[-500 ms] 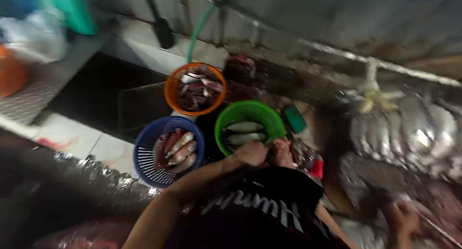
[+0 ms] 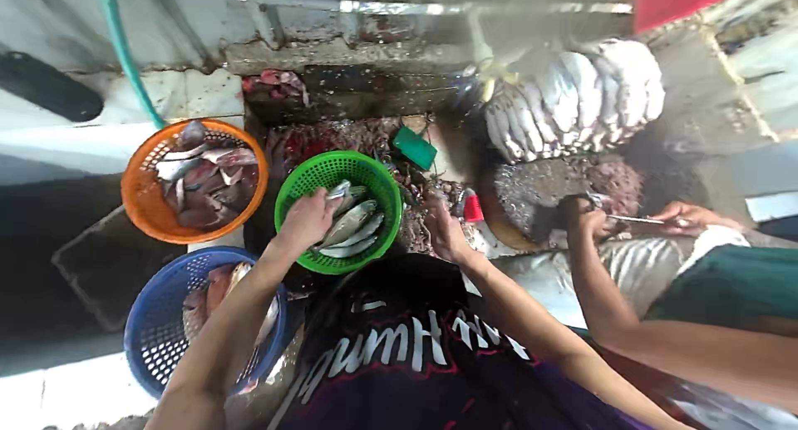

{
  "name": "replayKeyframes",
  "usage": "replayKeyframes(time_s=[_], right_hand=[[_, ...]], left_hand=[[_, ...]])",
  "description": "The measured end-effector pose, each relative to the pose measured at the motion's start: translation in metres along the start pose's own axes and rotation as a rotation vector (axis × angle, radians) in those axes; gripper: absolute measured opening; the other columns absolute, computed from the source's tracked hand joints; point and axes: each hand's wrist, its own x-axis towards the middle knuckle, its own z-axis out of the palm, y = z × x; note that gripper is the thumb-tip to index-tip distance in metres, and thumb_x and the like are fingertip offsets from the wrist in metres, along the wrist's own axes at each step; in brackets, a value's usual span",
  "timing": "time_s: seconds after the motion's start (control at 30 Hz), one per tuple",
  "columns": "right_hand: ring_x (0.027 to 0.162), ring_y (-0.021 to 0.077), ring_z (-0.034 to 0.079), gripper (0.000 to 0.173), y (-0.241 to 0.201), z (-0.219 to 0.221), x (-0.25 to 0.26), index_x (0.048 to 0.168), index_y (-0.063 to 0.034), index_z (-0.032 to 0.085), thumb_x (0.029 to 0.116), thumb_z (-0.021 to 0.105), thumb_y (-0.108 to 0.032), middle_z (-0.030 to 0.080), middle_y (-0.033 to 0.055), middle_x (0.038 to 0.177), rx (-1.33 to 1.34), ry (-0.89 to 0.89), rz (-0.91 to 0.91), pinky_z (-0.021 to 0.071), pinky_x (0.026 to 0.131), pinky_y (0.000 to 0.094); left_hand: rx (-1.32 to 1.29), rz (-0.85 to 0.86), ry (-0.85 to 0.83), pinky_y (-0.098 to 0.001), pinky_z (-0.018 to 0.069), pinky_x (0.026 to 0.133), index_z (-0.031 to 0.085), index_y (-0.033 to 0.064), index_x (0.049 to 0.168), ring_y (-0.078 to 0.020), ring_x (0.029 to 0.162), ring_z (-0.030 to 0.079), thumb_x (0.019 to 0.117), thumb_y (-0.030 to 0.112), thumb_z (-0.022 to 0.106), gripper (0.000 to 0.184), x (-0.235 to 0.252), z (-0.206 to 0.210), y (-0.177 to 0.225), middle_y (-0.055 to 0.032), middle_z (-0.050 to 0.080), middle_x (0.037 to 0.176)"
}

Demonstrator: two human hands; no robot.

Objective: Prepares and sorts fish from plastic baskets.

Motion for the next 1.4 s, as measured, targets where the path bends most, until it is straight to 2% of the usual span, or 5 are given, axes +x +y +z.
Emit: replayKeyframes(time_s=[0.1, 0.37, 0.97, 1.23, 1.4], right_hand=[[0.139, 0.0467, 0.045, 0.065, 0.031, -0.001, 0.012, 0.158, -0.0106, 0.036, 0.1037, 0.053, -0.042, 0.051, 0.0236, 0.149, -0.249, -0.001, 0.273, 0.0375, 0.114, 0.0636], [0.146, 0.0423, 0.039, 0.064, 0.020, 0.012, 0.013, 0.152, -0.0104, 0.048, 0.0979, 0.062, -0.042, 0.047, 0.0218, 0.153, -0.128, -0.203, 0.457, 0.0372, 0.116, 0.0607], [0.131, 0.0331, 0.056, 0.039, 0.019, 0.024, 0.002, 0.132, -0.0127, 0.064, 0.1003, 0.060, -0.035, 0.066, 0.0120, 0.131, -0.034, -0.114, 0.313, 0.0465, 0.108, 0.0561], [0.114, 0.0232, 0.066, 0.029, -0.013, 0.022, 0.023, 0.121, -0.0106, 0.070, 0.0994, 0.063, -0.030, 0.072, 0.0075, 0.114, 0.074, -0.002, 0.112, 0.0527, 0.102, 0.0457], [0.078, 0.0171, 0.069, 0.034, -0.046, 0.015, 0.029, 0.120, -0.0096, 0.070, 0.1016, 0.062, -0.036, 0.072, 0.0067, 0.088, 0.360, 0.175, 0.093, 0.0598, 0.077, 0.0420]], left_hand=[[0.088, 0.117, 0.186, -0.0712, 0.0377, 0.106, 0.053, 0.0058, 0.145, -0.0504, 0.136, 0.045, 0.1029, 0.039, 0.060, 0.054, 0.008, 0.011, 0.001, -0.0277, 0.050, 0.144], [0.103, 0.134, -0.246, -0.0610, 0.0392, 0.115, 0.048, 0.0005, 0.149, -0.0443, 0.138, 0.048, 0.1017, 0.027, 0.060, 0.056, 0.063, 0.057, 0.013, -0.0271, 0.050, 0.149], [-0.504, 0.041, -0.169, -0.0430, 0.0618, 0.085, 0.063, 0.0030, 0.128, -0.0202, 0.097, 0.072, 0.0834, 0.020, 0.083, 0.051, 0.074, -0.003, 0.015, -0.0133, 0.073, 0.110], [-1.828, 0.100, -0.269, -0.0469, 0.0623, 0.084, 0.054, 0.0031, 0.125, -0.0298, 0.095, 0.071, 0.1080, 0.029, 0.016, 0.049, 0.063, -0.004, 0.005, -0.0156, 0.069, 0.107], [-1.617, -0.036, -0.269, -0.0341, 0.0590, 0.060, 0.054, 0.0082, 0.127, -0.0192, 0.069, 0.065, 0.1123, 0.033, 0.023, 0.042, 0.043, 0.006, 0.029, -0.0095, 0.067, 0.090]])
